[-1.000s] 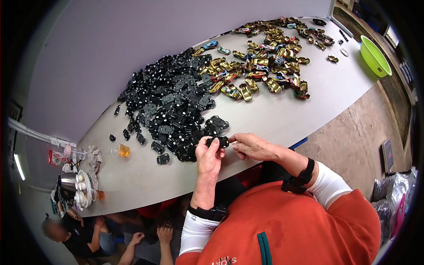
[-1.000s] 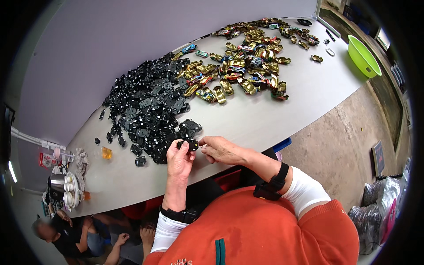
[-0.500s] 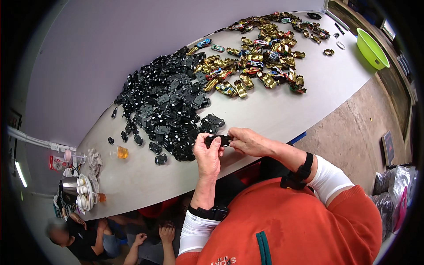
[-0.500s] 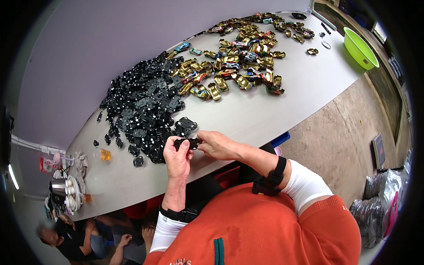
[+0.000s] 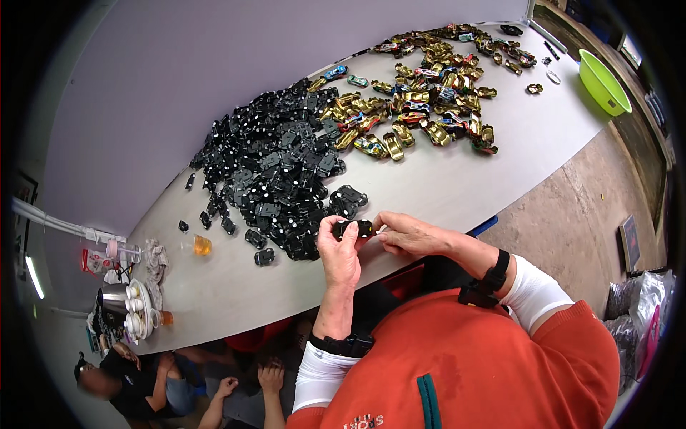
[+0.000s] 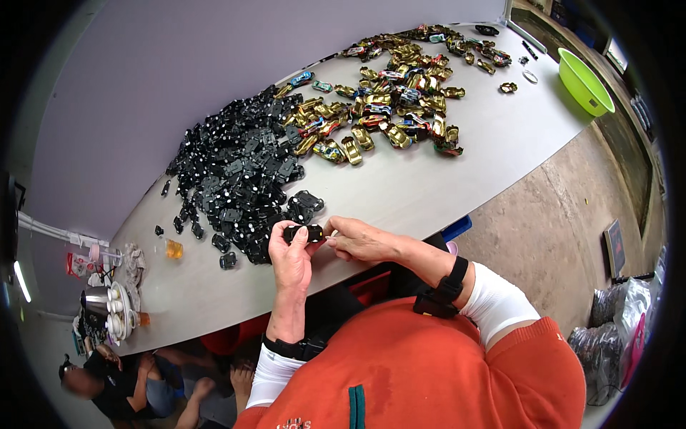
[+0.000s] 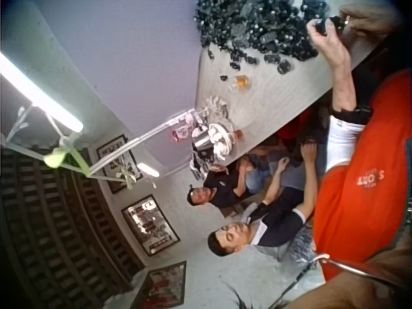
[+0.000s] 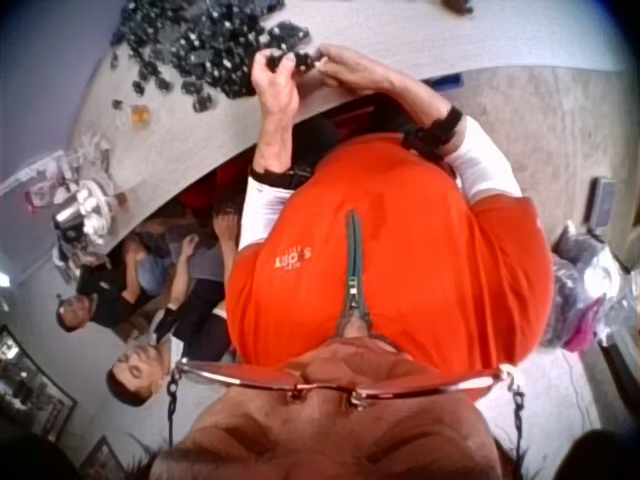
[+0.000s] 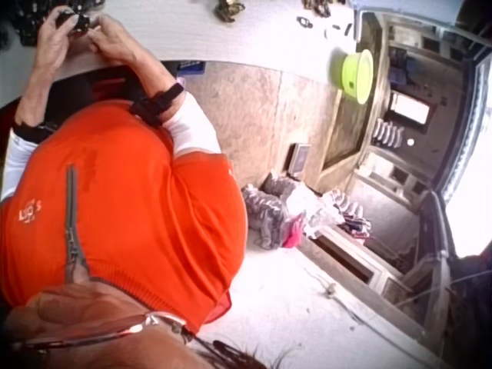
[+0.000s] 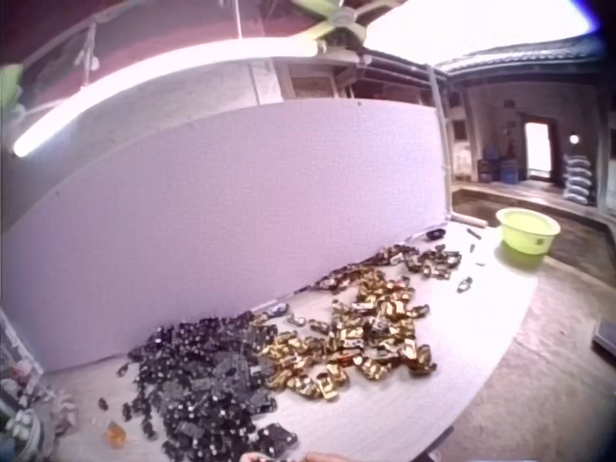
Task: The person assembles small toy cars by hand, picking up black chassis and gold bodies from piles on a table. They fit the bodies onto the chassis one by one and place the completed units back on the table. The process is repetitive and involves handling small components with both hands.
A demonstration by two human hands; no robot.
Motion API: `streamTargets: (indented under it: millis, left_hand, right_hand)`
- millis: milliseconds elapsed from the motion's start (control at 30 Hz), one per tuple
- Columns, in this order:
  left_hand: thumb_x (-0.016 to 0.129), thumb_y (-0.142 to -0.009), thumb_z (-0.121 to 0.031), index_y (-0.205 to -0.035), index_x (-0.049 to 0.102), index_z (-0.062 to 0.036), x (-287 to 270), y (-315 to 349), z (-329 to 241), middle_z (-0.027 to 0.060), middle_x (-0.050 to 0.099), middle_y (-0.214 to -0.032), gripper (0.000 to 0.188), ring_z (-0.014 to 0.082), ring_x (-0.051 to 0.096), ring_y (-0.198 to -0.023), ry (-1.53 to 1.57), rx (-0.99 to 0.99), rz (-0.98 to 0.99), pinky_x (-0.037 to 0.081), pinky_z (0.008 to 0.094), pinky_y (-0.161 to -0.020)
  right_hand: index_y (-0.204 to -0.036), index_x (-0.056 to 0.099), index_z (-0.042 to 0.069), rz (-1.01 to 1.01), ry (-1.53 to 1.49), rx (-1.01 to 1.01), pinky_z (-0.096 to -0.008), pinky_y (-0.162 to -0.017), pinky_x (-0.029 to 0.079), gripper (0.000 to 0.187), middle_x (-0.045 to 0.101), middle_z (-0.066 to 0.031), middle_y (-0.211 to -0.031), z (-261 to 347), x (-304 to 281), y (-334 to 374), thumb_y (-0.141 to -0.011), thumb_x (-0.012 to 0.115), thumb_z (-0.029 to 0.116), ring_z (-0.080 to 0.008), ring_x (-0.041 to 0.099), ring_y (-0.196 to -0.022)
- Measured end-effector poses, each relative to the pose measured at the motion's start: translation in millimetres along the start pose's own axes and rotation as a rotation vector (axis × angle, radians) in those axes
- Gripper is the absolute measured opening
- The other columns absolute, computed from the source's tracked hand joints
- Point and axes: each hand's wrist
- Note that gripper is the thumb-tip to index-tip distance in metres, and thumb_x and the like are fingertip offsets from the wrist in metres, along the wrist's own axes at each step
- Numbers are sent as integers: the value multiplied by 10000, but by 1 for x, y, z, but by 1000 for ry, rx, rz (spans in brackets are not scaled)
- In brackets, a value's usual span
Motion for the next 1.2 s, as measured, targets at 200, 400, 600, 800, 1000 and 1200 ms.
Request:
streamTargets:
  millis: [200,400,600,800,1000,1200]
  left_hand:
    - [555,-819,27,-1012,479,-16,-10,7,-22,65,564,-850,212,139,596,-724,-164,-52,74,529,256,-591]
    - [548,-834,18,-1106,534,-1,-14,14,-12,37,576,-886,273,73,546,-696,-211,-29,96,477,216,-589]
    - [568,-853,-57,-1050,565,21,-11,17,-10,46,577,-803,212,124,541,-649,-83,-154,198,421,227,-516]
    - [583,-839,-51,-921,569,23,-14,18,-10,43,559,-779,111,112,523,-616,-42,-250,281,391,211,-491]
    - [569,-834,-13,-896,586,31,-14,17,-14,23,515,-800,78,104,514,-589,-212,-197,333,367,192,-478]
    - [545,-843,4,-919,580,33,-5,23,-9,23,539,-786,88,76,509,-559,-230,-240,180,367,174,-438]
  right_hand:
    - [-904,554,55,-160,50,-30,-219,-537,385,159,496,11,-660,-19,-17,-3,-916,412,125,-72,433,-580]
    - [-937,530,-12,-137,-94,-82,-234,-555,407,142,505,-9,-660,-14,-6,-12,-891,430,79,-77,454,-601]
    - [-978,495,-7,-3,-88,-65,-234,-536,375,157,466,7,-649,-3,-6,-8,-905,441,121,-70,423,-589]
    - [-960,485,-3,146,-253,-133,-240,-514,349,160,441,21,-653,-11,-9,-3,-917,446,146,-63,393,-581]
    - [-925,476,21,135,-79,-156,-283,-514,373,134,487,-24,-637,-11,-7,-2,-892,489,150,-114,469,-579]
    - [-940,470,32,-117,482,-277,-352,-522,394,135,533,-101,-627,-15,2,-8,-865,506,138,-214,520,-568]
Point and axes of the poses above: each hand's wrist, its own y-axis away from the middle knuckle, its own x-axis out of the palm, z = x × y
